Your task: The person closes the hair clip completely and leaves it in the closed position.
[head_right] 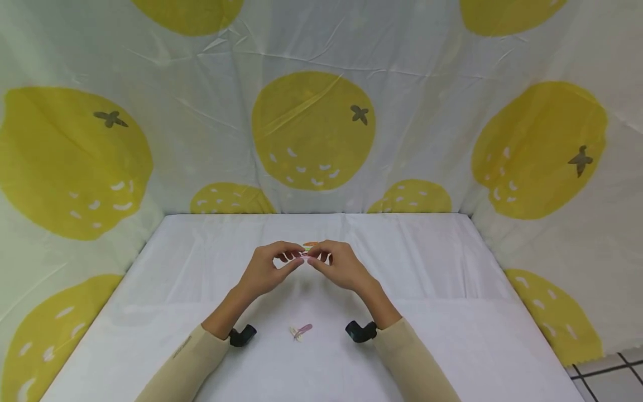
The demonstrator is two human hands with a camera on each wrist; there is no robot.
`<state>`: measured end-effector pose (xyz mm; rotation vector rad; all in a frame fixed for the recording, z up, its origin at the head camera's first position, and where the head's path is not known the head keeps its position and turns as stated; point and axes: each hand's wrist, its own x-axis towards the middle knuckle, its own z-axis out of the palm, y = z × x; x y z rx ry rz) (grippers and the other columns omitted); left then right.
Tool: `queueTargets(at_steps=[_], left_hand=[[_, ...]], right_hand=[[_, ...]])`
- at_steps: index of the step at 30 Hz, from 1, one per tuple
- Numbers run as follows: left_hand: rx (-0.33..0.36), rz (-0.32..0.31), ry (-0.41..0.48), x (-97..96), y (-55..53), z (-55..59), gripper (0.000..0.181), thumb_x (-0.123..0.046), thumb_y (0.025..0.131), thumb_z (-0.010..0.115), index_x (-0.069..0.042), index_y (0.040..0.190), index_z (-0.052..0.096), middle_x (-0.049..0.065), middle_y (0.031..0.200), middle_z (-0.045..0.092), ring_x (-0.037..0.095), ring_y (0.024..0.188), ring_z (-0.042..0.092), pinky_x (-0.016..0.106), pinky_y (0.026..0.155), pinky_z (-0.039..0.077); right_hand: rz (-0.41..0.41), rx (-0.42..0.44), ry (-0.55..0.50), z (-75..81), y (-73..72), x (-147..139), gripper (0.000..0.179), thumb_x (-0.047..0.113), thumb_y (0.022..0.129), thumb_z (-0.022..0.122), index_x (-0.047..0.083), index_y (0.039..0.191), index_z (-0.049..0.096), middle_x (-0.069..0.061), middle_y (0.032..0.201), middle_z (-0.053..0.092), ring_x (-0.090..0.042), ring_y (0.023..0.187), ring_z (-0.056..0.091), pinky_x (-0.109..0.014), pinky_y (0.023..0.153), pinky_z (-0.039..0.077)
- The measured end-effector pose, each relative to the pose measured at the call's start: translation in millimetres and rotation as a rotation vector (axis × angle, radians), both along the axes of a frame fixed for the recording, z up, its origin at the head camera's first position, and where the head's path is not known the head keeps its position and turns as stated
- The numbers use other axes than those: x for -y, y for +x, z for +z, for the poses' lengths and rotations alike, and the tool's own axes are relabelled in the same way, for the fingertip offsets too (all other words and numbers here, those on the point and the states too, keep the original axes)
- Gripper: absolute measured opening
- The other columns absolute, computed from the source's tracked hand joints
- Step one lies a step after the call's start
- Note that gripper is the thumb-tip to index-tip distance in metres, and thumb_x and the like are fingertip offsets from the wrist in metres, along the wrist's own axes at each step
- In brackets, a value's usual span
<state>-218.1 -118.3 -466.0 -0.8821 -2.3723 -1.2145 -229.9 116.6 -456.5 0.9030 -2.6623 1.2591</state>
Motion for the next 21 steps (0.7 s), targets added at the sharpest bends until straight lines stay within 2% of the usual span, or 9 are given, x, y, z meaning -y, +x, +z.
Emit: queueTargets(at_steps=[3,8,12,21], left_hand=[[0.024,0.014,0.026,-0.1,-4.4,0.4,0.026,-0.024,0.093,0.079,-0.016,0.118,0.077,-0.006,0.1,0.078,0.008,0.086,0.069,0.04,0.074,0.061],[0.048,0.048,0.041,0.2,-7.8,-0.6,0.022,-0.025,0.093,0.08,-0.016,0.113,0.077,-0.005,0.094,0.077,0.006,0.083,0.07,0.035,0.075,0.062],[0.056,0.06,0.048,0.0,-9.3,-2.3,0.021,-0.026,0.093,0.08,-0.016,0.111,0.077,-0.005,0.091,0.077,0.006,0.081,0.07,0.035,0.075,0.062],[0.091,0.064,0.021,-1.4,-16.7,-3.1,0.024,-0.029,0.092,0.08,-0.017,0.112,0.077,-0.006,0.095,0.078,0.007,0.086,0.071,0.036,0.078,0.061]], right_hand=[[-0.024,-0.008,-0.02,-0.2,-2.3,2.4,0.014,0.029,0.098,0.073,0.022,0.109,0.076,0.011,0.098,0.073,-0.009,0.083,0.06,-0.025,0.07,0.052],[-0.041,-0.031,-0.045,-1.6,-3.1,4.3,0.017,0.027,0.098,0.073,0.02,0.113,0.076,0.01,0.102,0.074,-0.008,0.082,0.06,-0.026,0.071,0.053],[-0.066,-0.055,-0.077,-2.3,-1.4,5.5,0.017,0.025,0.097,0.074,0.019,0.112,0.077,0.008,0.1,0.075,-0.008,0.079,0.06,-0.025,0.07,0.053],[-0.13,-0.134,-0.162,-7.3,-5.7,8.2,0.012,0.018,0.097,0.074,0.018,0.107,0.08,0.007,0.091,0.074,-0.011,0.072,0.056,-0.024,0.064,0.049]])
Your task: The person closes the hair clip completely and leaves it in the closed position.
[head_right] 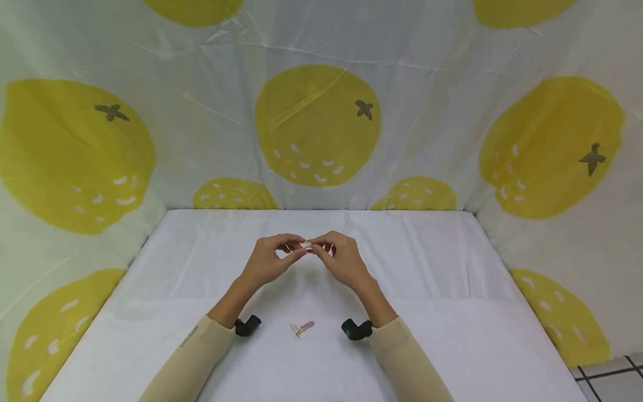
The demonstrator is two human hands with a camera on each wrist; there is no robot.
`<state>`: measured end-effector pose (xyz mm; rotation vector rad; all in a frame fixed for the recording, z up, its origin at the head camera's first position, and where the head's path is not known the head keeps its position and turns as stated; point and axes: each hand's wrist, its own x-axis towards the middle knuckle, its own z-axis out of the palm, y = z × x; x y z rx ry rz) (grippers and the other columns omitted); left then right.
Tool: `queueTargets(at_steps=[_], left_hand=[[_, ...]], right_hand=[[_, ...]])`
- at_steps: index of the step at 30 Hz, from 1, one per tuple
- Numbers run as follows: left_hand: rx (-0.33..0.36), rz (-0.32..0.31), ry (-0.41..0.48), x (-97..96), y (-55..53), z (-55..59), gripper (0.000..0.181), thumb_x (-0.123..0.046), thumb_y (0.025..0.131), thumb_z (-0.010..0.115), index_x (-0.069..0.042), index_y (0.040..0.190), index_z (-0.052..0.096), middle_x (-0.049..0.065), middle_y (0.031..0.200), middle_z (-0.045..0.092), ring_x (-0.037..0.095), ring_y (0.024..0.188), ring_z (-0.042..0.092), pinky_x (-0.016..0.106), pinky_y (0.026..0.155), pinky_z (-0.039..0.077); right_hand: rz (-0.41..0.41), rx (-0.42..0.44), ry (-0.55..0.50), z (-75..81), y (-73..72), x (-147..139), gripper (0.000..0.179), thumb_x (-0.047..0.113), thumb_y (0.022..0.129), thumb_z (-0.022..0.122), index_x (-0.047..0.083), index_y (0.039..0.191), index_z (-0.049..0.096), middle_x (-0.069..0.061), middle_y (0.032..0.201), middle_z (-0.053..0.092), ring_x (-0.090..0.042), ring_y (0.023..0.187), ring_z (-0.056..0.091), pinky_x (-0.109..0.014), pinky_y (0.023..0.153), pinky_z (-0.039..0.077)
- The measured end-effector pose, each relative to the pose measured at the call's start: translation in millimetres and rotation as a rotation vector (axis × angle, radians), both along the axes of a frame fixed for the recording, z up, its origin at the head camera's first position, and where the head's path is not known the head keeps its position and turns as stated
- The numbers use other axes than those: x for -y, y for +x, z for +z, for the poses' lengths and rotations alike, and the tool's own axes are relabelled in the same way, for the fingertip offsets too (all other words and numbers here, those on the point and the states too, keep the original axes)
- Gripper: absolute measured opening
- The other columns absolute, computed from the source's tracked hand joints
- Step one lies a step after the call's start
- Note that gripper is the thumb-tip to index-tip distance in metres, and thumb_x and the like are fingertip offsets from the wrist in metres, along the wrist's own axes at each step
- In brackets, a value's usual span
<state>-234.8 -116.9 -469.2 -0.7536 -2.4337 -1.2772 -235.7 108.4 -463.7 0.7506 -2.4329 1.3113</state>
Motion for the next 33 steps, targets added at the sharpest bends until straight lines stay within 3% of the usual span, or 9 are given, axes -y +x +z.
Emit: queueTargets(at_steps=[5,10,17,26,33], left_hand=[[-0.005,-0.027,-0.023,-1.4,-4.2,3.0,0.027,-0.034,0.092,0.08,-0.016,0.112,0.077,-0.005,0.097,0.077,0.017,0.089,0.072,0.039,0.08,0.061],[-0.022,-0.025,-0.042,-1.9,-7.1,3.9,0.024,-0.029,0.089,0.083,-0.017,0.11,0.078,-0.004,0.098,0.077,0.026,0.093,0.073,0.036,0.081,0.06],[-0.049,-0.031,-0.04,-1.2,-6.5,3.5,0.022,-0.023,0.088,0.084,-0.018,0.109,0.079,-0.004,0.101,0.077,0.026,0.094,0.072,0.033,0.081,0.06],[-0.063,-0.024,-0.039,-1.5,-5.3,2.6,0.033,-0.026,0.091,0.081,-0.012,0.12,0.075,-0.001,0.105,0.076,0.019,0.094,0.071,0.03,0.081,0.06],[-0.078,-0.035,-0.045,-0.3,-4.1,2.7,0.025,-0.027,0.092,0.08,-0.014,0.113,0.077,-0.002,0.106,0.077,0.021,0.095,0.071,0.032,0.081,0.06]], right_hand=[[-0.005,-0.054,-0.038,-1.2,-3.7,-1.8,0.01,0.019,0.097,0.075,0.016,0.103,0.081,0.005,0.089,0.075,-0.01,0.072,0.058,-0.028,0.063,0.051],[-0.004,-0.032,-0.04,-4.4,-4.8,-5.5,0.01,0.021,0.097,0.075,0.016,0.103,0.081,0.005,0.09,0.075,-0.009,0.074,0.058,-0.029,0.065,0.053],[-0.013,-0.035,-0.046,-6.5,-4.8,-8.2,0.01,0.021,0.095,0.076,0.017,0.103,0.081,0.006,0.091,0.076,-0.01,0.074,0.058,-0.032,0.065,0.053],[0.01,-0.088,-0.102,-5.6,-6.1,-4.0,0.009,0.017,0.094,0.077,0.014,0.102,0.082,0.003,0.09,0.076,-0.011,0.071,0.058,-0.029,0.062,0.051],[0.008,-0.069,-0.091,-9.3,-6.1,-2.4,0.01,0.019,0.095,0.077,0.016,0.103,0.082,0.004,0.09,0.076,-0.01,0.072,0.057,-0.044,0.063,0.054]])
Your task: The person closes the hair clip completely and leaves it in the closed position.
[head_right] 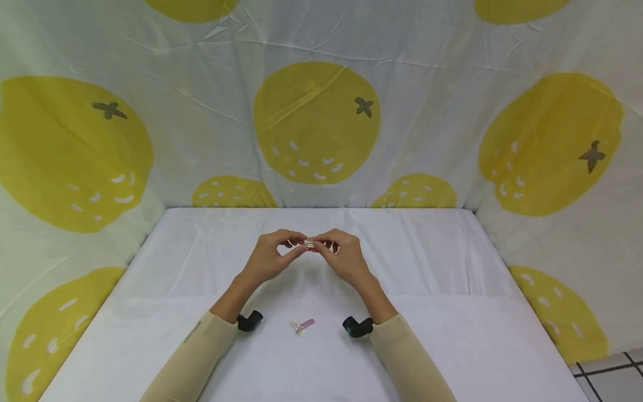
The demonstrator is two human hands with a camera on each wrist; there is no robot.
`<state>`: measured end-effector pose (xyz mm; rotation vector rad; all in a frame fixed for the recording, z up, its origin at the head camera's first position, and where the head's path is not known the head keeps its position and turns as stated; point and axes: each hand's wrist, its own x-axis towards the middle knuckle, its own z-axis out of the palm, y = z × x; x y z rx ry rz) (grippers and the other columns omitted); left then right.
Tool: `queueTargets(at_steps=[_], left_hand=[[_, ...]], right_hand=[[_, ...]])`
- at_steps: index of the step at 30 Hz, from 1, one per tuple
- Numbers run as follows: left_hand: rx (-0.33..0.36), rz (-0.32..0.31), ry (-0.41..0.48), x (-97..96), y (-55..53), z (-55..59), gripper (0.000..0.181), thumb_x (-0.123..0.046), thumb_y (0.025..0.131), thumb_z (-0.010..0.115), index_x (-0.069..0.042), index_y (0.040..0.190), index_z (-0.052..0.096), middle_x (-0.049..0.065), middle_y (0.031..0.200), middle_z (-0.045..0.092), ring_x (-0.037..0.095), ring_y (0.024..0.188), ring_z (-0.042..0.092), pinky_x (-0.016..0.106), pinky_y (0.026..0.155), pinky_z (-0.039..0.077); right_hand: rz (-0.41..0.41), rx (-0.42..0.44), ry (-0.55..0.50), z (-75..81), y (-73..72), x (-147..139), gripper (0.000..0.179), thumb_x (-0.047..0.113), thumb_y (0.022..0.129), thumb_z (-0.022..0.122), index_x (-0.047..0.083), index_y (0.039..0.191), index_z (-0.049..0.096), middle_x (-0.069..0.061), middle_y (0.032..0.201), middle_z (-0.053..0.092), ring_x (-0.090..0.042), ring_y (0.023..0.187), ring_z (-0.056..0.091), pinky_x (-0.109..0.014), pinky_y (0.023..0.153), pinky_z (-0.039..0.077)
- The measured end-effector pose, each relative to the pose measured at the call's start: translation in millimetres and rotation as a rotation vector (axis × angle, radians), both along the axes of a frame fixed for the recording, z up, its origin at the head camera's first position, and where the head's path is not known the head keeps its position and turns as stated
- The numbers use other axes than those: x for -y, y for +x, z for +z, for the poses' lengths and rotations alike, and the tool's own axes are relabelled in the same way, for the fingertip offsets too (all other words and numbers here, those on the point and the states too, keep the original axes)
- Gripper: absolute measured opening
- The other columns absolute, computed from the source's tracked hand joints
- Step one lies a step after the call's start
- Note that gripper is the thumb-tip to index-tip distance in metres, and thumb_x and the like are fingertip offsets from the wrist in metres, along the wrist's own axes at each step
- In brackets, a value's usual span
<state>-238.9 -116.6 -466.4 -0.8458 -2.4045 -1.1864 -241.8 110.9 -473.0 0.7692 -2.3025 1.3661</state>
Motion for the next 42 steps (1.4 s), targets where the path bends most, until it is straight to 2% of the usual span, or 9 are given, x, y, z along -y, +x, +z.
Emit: queueTargets(at_steps=[7,17,21,30,36,42], left_hand=[[-0.038,0.017,0.002,2.5,-1.5,-0.3,0.02,-0.025,0.092,0.08,-0.014,0.109,0.078,-0.002,0.102,0.078,0.015,0.091,0.071,0.03,0.081,0.06],[-0.046,0.034,0.007,2.7,-1.4,-3.2,0.017,-0.026,0.093,0.079,-0.014,0.105,0.079,-0.003,0.098,0.078,0.011,0.087,0.07,0.028,0.079,0.06],[-0.049,0.032,0.012,2.5,-1.4,-2.3,0.016,-0.025,0.093,0.079,-0.014,0.104,0.079,-0.003,0.096,0.078,0.01,0.083,0.068,0.029,0.076,0.06],[-0.066,0.027,0.039,1.7,0.5,-0.7,0.014,-0.022,0.091,0.081,-0.011,0.099,0.08,0.0,0.091,0.078,0.011,0.078,0.067,0.038,0.073,0.061],[-0.115,0.032,0.027,2.8,0.8,0.1,0.012,-0.021,0.091,0.081,-0.011,0.096,0.08,-0.001,0.087,0.078,0.009,0.076,0.065,0.026,0.07,0.057],[-0.09,0.011,0.023,4.3,0.5,-1.5,0.01,-0.02,0.092,0.08,-0.012,0.097,0.078,-0.001,0.088,0.077,0.009,0.077,0.064,0.024,0.07,0.056]], right_hand=[[0.008,-0.013,-0.011,-0.3,-0.8,0.1,0.01,0.021,0.095,0.077,0.017,0.102,0.082,0.005,0.092,0.077,-0.009,0.072,0.058,-0.03,0.063,0.052],[0.012,0.023,-0.011,0.0,1.2,-0.6,0.008,0.02,0.095,0.077,0.017,0.101,0.082,0.005,0.093,0.077,-0.01,0.074,0.058,-0.031,0.065,0.052],[0.005,0.029,-0.001,0.6,1.7,-0.9,0.008,0.021,0.094,0.077,0.017,0.1,0.081,0.005,0.092,0.077,-0.011,0.074,0.058,-0.035,0.065,0.053],[-0.012,0.042,0.018,0.2,3.6,-1.6,0.009,0.02,0.095,0.077,0.015,0.101,0.081,0.005,0.092,0.077,-0.01,0.075,0.059,-0.023,0.067,0.05],[0.002,0.026,0.012,-0.6,3.0,-0.2,0.008,0.019,0.094,0.077,0.014,0.1,0.081,0.004,0.09,0.076,-0.011,0.075,0.059,-0.036,0.066,0.054],[0.004,0.008,0.017,-2.4,2.3,0.4,0.008,0.02,0.094,0.077,0.015,0.099,0.081,0.004,0.089,0.076,-0.01,0.074,0.059,-0.025,0.066,0.051]])
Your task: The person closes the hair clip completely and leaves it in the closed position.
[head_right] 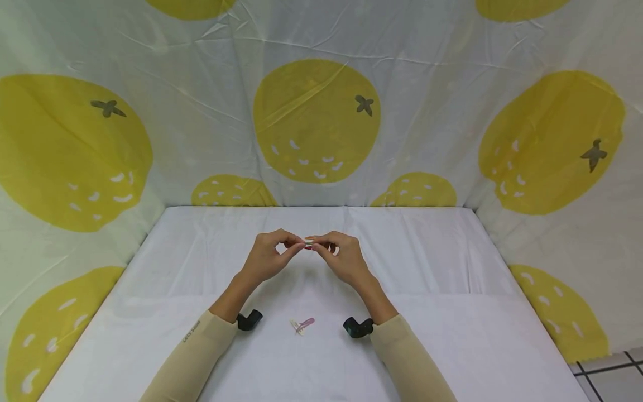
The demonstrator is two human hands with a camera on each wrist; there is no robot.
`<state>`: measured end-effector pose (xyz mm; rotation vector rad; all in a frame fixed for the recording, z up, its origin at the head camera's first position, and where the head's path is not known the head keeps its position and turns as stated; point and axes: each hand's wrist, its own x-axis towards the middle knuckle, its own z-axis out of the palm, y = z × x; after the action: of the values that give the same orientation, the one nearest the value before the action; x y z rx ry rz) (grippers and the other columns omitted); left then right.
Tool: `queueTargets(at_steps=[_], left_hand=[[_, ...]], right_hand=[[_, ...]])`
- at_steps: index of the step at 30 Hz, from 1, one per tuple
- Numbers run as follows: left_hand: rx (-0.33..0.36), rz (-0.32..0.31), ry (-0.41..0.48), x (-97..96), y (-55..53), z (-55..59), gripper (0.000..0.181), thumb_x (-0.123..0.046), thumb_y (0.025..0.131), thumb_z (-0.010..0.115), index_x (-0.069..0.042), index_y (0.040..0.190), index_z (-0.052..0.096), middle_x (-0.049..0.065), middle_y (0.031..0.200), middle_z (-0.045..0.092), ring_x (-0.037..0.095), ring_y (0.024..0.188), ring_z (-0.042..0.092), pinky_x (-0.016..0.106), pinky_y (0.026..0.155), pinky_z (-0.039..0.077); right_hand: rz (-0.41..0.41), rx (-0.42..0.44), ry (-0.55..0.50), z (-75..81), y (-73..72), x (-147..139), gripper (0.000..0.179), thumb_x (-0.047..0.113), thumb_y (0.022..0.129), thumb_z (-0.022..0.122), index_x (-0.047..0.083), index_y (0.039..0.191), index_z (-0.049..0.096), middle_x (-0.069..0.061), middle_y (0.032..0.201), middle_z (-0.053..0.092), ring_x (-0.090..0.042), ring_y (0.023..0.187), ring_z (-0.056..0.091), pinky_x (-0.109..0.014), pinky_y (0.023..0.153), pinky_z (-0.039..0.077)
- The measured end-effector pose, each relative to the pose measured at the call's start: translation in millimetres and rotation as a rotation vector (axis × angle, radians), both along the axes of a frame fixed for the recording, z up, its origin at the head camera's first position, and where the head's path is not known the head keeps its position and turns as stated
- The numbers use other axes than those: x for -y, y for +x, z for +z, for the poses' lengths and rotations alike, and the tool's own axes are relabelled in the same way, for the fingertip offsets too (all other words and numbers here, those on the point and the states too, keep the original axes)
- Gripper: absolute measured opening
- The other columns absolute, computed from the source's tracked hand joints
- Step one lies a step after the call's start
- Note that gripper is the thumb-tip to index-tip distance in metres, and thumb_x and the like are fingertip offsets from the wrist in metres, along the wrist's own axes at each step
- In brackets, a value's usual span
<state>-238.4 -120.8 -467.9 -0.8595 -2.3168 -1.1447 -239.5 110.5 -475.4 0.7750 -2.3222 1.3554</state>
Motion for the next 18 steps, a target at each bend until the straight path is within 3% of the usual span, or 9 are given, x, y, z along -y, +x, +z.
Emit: queueTargets(at_steps=[12,18], left_hand=[[0.023,-0.039,0.013,-0.3,1.0,-0.5,0.01,-0.019,0.094,0.077,-0.012,0.101,0.077,-0.002,0.09,0.077,0.009,0.078,0.064,0.025,0.07,0.056],[0.064,-0.074,0.028,0.5,0.4,0.2,0.012,-0.02,0.096,0.074,-0.011,0.104,0.077,-0.001,0.093,0.077,0.01,0.08,0.064,0.038,0.071,0.058]], right_hand=[[0.023,0.008,0.007,1.5,0.1,-1.4,0.009,0.021,0.095,0.076,0.014,0.099,0.08,0.004,0.09,0.076,-0.01,0.075,0.059,-0.026,0.067,0.051],[0.048,0.037,0.002,2.2,-0.3,-2.4,0.008,0.021,0.096,0.075,0.015,0.099,0.079,0.004,0.09,0.076,-0.01,0.076,0.059,-0.029,0.066,0.052]])
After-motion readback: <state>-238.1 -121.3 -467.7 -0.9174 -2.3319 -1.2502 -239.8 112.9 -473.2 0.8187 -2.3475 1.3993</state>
